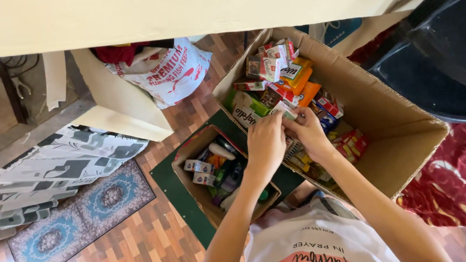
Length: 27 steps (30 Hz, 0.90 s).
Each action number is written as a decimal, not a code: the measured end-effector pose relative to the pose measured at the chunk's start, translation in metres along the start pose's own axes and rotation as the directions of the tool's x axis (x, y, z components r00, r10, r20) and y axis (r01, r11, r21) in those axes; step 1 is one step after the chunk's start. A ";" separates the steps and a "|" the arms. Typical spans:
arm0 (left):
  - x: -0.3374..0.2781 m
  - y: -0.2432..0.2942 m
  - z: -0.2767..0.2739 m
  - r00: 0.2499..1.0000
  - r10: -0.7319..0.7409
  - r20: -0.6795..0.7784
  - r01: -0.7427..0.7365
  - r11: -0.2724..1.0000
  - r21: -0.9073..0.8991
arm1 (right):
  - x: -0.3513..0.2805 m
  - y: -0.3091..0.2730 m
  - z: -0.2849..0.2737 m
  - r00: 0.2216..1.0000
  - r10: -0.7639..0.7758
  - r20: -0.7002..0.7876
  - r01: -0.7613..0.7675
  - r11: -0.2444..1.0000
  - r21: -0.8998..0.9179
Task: Taking cigarette packs out of a box and arranging them on a tiered shelf.
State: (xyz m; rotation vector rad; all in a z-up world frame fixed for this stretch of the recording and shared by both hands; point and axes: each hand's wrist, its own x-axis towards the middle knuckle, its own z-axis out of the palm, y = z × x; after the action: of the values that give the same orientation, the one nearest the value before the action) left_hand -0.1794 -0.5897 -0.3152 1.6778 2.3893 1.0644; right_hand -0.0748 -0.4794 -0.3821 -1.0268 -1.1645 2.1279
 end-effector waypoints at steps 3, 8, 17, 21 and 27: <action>0.004 0.000 -0.006 1.000 -0.002 -0.001 0.002 0.986 -0.164 | -0.010 -0.015 -0.005 0.999 -0.048 0.003 0.048 0.995 -0.086; 0.007 -0.003 -0.014 1.000 0.004 0.019 0.003 0.922 -0.387 | -0.026 -0.035 -0.024 0.996 -0.093 0.015 0.094 0.972 -0.214; 0.020 0.026 0.003 0.906 0.189 0.378 0.209 0.577 -0.790 | -0.085 -0.096 -0.050 0.983 -0.172 0.064 0.184 0.924 -0.335; 0.028 0.050 0.015 0.835 0.236 0.497 0.318 0.531 -0.785 | -0.111 -0.115 -0.071 0.978 -0.201 0.059 0.208 0.906 -0.368; 0.036 0.091 0.035 0.800 0.289 0.526 0.282 0.593 -0.754 | -0.140 -0.123 -0.110 0.953 -0.290 0.083 0.301 0.892 -0.337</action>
State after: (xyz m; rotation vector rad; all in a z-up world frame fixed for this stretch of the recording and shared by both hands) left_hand -0.1059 -0.5252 -0.2803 1.3366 1.1623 1.1176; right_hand 0.1042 -0.4642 -0.2621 -0.8914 -1.6400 1.7420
